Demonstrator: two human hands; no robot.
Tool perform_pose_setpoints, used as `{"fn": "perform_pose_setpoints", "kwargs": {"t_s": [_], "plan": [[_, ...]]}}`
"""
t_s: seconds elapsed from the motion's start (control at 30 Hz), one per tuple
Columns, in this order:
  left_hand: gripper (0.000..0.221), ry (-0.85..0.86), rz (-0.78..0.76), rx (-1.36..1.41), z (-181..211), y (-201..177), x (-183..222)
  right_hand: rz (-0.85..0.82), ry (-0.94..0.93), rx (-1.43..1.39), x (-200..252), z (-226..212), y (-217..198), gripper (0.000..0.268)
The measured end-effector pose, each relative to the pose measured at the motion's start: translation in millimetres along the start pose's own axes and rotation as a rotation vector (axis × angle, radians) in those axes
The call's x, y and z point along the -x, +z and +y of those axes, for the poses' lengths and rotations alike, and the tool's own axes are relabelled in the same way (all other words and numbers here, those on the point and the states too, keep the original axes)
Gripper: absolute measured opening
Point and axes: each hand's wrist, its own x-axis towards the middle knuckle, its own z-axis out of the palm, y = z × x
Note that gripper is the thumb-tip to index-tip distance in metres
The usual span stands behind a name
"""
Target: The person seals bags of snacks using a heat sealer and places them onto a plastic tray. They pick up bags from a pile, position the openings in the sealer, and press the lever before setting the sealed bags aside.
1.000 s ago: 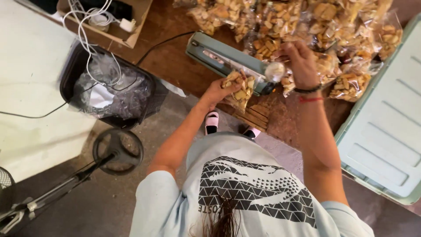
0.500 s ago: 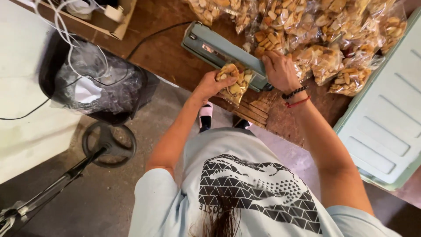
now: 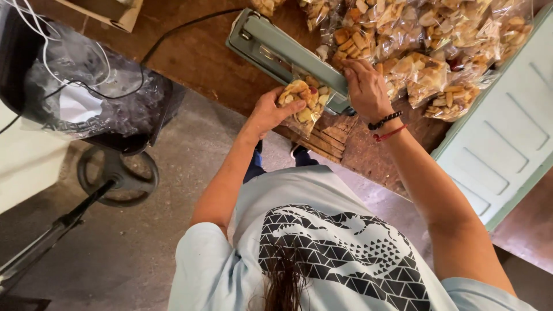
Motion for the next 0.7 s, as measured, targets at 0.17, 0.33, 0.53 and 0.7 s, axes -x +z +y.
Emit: {"fn": "perform_pose_setpoints", "kwargs": {"t_s": [0.17,0.33,0.53,0.7], "plan": [[0.058,0.004,0.026,-0.011,-6,-1,-3,-0.010,0.088,-0.012,2,-10,-2,0.035],[0.061,0.035,0.015,0.074,-15,0,-3,0.014,0.014,0.021,-1,5,1,0.034],[0.077,-0.019,0.044,0.124,-13,1,6,0.025,0.003,-0.003,2,14,5,0.035],[0.082,-0.058,0.066,0.080,-19,3,5,0.024,0.001,0.020,2,19,8,0.035]]}}
